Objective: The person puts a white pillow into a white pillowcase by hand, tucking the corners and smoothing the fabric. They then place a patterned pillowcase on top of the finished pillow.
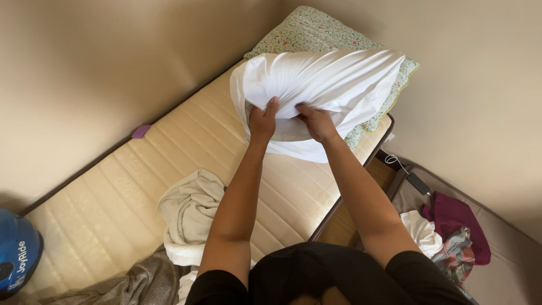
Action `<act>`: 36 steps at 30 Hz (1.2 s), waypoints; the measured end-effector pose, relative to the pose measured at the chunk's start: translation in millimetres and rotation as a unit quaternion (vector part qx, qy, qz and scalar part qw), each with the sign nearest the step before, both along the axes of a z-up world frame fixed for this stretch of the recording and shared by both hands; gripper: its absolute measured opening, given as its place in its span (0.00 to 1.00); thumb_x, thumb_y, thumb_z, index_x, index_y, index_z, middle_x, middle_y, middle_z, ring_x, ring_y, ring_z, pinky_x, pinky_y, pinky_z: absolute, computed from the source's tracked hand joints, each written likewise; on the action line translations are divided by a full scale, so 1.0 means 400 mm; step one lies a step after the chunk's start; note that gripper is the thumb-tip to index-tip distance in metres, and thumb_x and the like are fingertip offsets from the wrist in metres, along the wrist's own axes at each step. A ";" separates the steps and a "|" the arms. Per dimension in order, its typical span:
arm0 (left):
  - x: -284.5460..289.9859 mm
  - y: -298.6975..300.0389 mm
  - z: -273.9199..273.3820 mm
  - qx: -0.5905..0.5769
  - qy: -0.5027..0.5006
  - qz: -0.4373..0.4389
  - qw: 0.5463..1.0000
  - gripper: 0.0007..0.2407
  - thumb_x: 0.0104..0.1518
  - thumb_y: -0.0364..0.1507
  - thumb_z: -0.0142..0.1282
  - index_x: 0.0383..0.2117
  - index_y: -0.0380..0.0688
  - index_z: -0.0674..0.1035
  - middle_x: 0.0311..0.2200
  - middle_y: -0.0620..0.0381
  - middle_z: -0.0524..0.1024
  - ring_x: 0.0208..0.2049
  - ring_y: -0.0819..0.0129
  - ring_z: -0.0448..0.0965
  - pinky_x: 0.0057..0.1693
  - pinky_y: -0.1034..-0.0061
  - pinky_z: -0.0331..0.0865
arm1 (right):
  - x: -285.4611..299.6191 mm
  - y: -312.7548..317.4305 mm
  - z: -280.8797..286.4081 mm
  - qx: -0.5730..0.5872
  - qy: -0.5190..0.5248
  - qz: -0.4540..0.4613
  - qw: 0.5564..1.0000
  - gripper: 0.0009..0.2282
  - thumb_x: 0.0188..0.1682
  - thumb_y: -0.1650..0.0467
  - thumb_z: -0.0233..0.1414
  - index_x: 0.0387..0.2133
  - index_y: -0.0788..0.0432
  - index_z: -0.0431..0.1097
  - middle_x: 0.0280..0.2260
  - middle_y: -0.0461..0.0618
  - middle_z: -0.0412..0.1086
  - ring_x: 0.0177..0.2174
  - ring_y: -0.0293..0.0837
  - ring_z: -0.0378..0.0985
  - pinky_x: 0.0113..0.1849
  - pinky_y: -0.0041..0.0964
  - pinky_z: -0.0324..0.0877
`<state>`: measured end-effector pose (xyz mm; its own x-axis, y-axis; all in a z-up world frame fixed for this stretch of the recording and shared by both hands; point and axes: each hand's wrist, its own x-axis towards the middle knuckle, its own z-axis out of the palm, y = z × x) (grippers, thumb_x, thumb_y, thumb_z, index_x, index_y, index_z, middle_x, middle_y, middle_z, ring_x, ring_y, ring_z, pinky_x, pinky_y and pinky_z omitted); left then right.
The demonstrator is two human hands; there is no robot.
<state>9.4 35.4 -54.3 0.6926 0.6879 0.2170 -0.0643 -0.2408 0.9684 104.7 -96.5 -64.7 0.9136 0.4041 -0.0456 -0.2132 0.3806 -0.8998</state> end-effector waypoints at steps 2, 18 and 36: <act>0.013 0.001 0.000 -0.120 -0.052 -0.029 0.991 0.16 0.60 0.42 0.59 0.34 0.38 0.80 0.25 0.50 0.75 0.27 0.60 0.76 0.35 0.67 0.71 | -0.046 -0.014 0.087 0.013 -0.005 -0.008 1.000 0.20 0.42 0.78 0.67 0.46 0.77 0.71 0.48 0.64 0.71 0.46 0.56 0.75 0.48 0.57 0.73; 0.044 -0.016 -0.042 -0.373 -0.153 -0.002 0.915 0.08 0.54 0.21 0.57 0.37 0.38 0.72 0.25 0.58 0.66 0.18 0.73 0.73 0.22 0.77 0.74 | 0.064 -0.084 -0.098 0.048 0.144 -0.021 0.988 0.24 0.57 0.65 0.52 0.62 0.63 0.53 0.50 0.65 0.60 0.53 0.71 0.71 0.56 0.70 0.63; 0.012 -0.038 -0.022 -0.407 -0.189 -0.084 0.890 0.14 0.60 0.23 0.58 0.50 0.37 0.70 0.42 0.51 0.74 0.42 0.59 0.84 0.48 0.60 0.85 | -0.146 -0.171 0.134 -0.534 -0.395 0.103 0.741 0.15 0.52 0.59 0.56 0.44 0.54 0.78 0.40 0.52 0.79 0.43 0.52 0.82 0.44 0.49 0.76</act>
